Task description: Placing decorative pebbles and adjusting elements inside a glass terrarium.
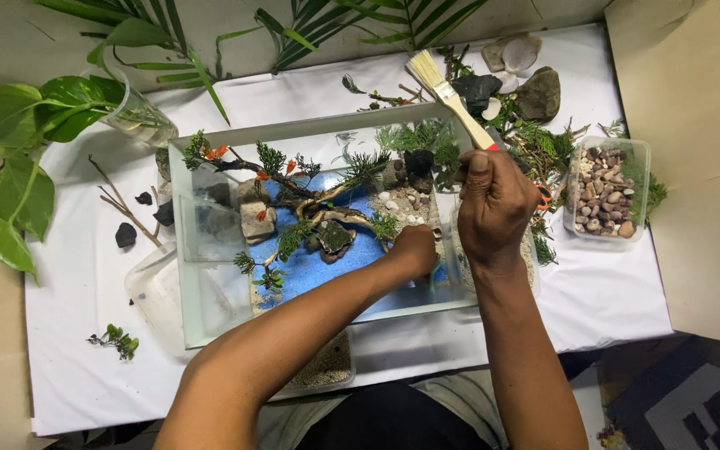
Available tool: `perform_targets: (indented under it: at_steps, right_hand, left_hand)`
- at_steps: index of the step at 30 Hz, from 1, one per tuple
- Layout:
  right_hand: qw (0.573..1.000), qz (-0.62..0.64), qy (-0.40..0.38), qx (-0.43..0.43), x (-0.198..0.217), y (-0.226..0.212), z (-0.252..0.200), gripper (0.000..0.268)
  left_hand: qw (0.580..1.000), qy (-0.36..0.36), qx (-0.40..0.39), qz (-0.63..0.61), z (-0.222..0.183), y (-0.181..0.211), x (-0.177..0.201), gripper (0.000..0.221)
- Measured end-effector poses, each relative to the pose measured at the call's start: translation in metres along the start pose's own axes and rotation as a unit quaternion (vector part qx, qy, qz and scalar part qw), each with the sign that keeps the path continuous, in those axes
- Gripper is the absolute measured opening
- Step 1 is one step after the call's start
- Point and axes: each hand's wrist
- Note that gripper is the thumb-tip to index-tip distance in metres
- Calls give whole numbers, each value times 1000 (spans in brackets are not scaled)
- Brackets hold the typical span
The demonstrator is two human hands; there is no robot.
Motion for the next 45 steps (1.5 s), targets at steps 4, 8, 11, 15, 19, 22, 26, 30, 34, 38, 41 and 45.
perform_targets:
  at_steps: [4, 8, 11, 15, 19, 22, 26, 30, 34, 38, 41, 45]
  right_hand:
    - [1000, -3, -5, 0, -2, 1, -1, 39]
    - [1000, -1, -1, 1, -2, 1, -4, 38]
    - [1000, 0, -1, 4, -2, 1, -1, 39]
    - [1000, -3, -1, 5, -4, -1, 0, 40]
    - [1000, -3, -6, 9, -2, 1, -2, 41]
    - [1000, -1, -6, 15, -3, 4, -2, 39]
    - [1000, -14, -6, 17, -5, 4, -3, 39]
    - [1000, -22, -5, 20, -3, 4, -3, 40]
    - [999, -35, 2, 24, -4, 9, -6, 40]
    - [999, -43, -1, 23, -2, 13, -8, 41]
    - [998, -45, -7, 38, -3, 16, -8, 40]
    - [999, -26, -11, 45, -2, 17, -9, 41]
  left_hand:
    - [1000, 16, -4, -20, 16, -5, -9, 31]
    - [1000, 3, 4, -23, 6, 0, -5, 31]
    - [999, 1, 3, -36, 3, 7, 3, 32]
    - [998, -3, 28, -59, 17, 3, -2, 37]
    - [999, -1, 0, -46, 7, -2, -5, 36]
    - [998, 7, -9, -54, 10, -1, 0, 37]
    - [999, -1, -19, -39, 0, 4, 7, 37]
    - [1000, 23, -18, 13, 7, 3, 18, 38]
    - [994, 44, -95, -8, -99, 14, 96, 28]
    - [974, 94, -119, -170, -192, 10, 150, 31]
    - [935, 171, -109, -289, -222, -21, 154, 34]
    - [834, 211, -65, -506, -242, -49, 145, 45]
Point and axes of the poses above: each hand's wrist, its own z-axis towards the middle knuckle, its own x-axis out of the back of the hand, y = z × x, and after that the axes turned 5 degrees about x, right-handed
